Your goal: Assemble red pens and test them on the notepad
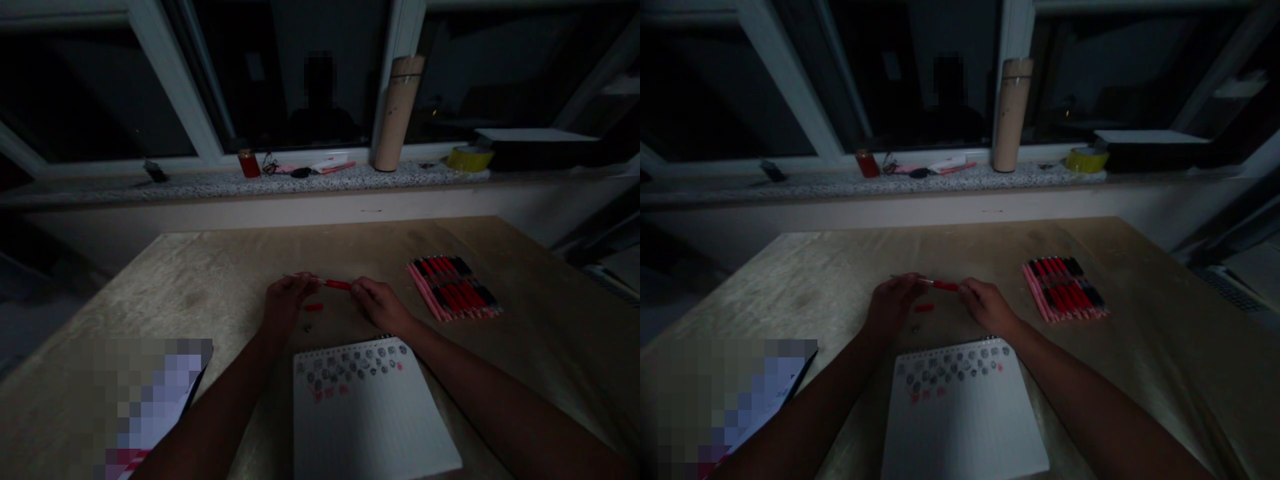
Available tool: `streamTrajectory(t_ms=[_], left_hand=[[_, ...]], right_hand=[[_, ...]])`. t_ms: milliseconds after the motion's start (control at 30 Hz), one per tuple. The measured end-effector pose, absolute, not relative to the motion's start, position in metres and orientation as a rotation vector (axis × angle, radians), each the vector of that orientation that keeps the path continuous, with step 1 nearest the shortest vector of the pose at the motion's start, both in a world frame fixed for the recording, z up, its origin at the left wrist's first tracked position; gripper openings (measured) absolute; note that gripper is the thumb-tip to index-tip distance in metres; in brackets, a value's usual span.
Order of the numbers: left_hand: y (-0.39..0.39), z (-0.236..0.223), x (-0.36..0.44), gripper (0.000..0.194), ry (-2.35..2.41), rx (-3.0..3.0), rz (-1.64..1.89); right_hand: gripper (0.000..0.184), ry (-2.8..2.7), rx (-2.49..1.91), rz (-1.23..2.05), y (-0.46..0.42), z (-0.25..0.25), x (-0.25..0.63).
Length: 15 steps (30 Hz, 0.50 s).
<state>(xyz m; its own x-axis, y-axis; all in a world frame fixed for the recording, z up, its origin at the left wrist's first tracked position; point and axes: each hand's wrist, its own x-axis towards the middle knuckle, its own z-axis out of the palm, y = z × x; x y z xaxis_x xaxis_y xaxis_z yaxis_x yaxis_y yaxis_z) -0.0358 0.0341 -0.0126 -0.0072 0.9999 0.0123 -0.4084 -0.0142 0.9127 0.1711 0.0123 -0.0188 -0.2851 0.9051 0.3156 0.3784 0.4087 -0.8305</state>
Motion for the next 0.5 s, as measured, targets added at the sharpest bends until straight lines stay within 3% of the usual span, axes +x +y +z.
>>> streamTrajectory(t_ms=[100,500], left_hand=[[0.0335,-0.0121,-0.0350,0.024,0.901,0.902,1.389],[0.0333,-0.0097,-0.0355,0.021,0.878,0.913,1.384]], right_hand=[[0.037,-1.832,-1.131,0.832,0.0120,-0.0181,0.1706],[0.028,-1.894,-1.076,0.777,0.0111,-0.0153,0.1720]])
